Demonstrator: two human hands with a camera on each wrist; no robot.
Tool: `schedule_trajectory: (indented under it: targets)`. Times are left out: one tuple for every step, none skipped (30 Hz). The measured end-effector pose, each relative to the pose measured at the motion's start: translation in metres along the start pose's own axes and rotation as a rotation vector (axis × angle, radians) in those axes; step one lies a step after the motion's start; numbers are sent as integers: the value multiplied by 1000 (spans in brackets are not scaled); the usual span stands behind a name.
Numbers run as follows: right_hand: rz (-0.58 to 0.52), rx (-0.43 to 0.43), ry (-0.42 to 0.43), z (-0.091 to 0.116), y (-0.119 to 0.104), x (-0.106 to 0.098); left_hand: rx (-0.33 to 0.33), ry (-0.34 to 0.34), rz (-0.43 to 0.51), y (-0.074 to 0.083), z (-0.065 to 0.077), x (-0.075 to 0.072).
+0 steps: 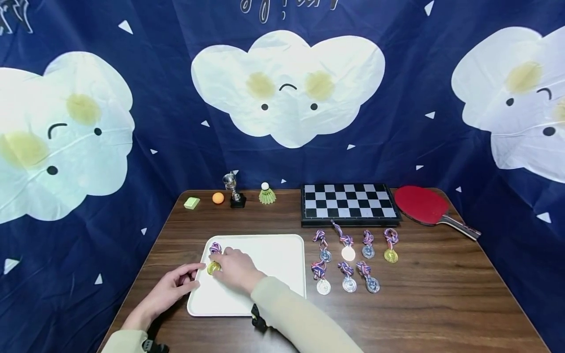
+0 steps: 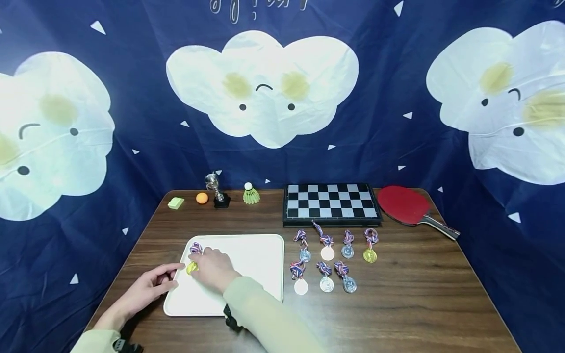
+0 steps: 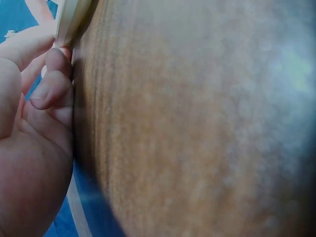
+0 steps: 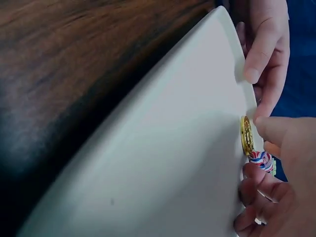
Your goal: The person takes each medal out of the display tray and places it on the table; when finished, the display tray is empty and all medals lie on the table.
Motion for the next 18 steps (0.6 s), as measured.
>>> schedule_trajectory:
  targets:
    - [10,11,-9,-1,-1,1,2,1,-1,0,0,0]
    - [26,19,-13,-1,-1,2,4,0,-2,0,0,1]
    - [43,24,-15,-1,-1,4,7,-2,-4,0,0,1]
    - [60,26,-15,-2,-1,5,10,-3,-4,0,1,1]
    - [76,25,-11,-2,-1,6,12,-4,-4,0,1,2]
    - [89,22,-4,-2,-1,7,14,-6,-3,0,1,2]
    - [95,20,6,-2,-1,8,15,-6,-4,0,1,2]
    - [99,16,18,-1,0,8,13,-6,-5,1,0,2]
    - [97,14,29,-1,1,8,11,-6,-9,1,0,2]
    - [92,12,39,-1,1,8,7,-4,-10,1,0,2]
    - [79,11,48,-1,2,8,3,-5,-10,1,0,2]
    - [63,9,55,-1,3,7,-2,-4,-7,1,0,1]
    - [47,7,61,-2,4,7,-8,-5,-6,1,0,1]
    - [31,3,65,-2,4,7,-12,-6,-5,1,0,0]
    - [13,-3,70,-2,5,7,-14,-9,-3,2,0,0]
    - [-11,-6,76,-2,6,7,-15,-9,1,2,0,0]
    - [-41,-8,84,-2,7,7,-15,-9,3,2,0,-1]
    - [-72,-12,89,-2,7,7,-16,-8,5,2,0,-1]
Point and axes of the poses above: each hand's wrist, its own z-axis away from the middle knuckle, its own x-axis out of the palm, y = z × x, the point moved 3 cm from there along -z, towards the middle knuckle, and after that the axes turned 9 degrees about z, right-handed, at the moved point
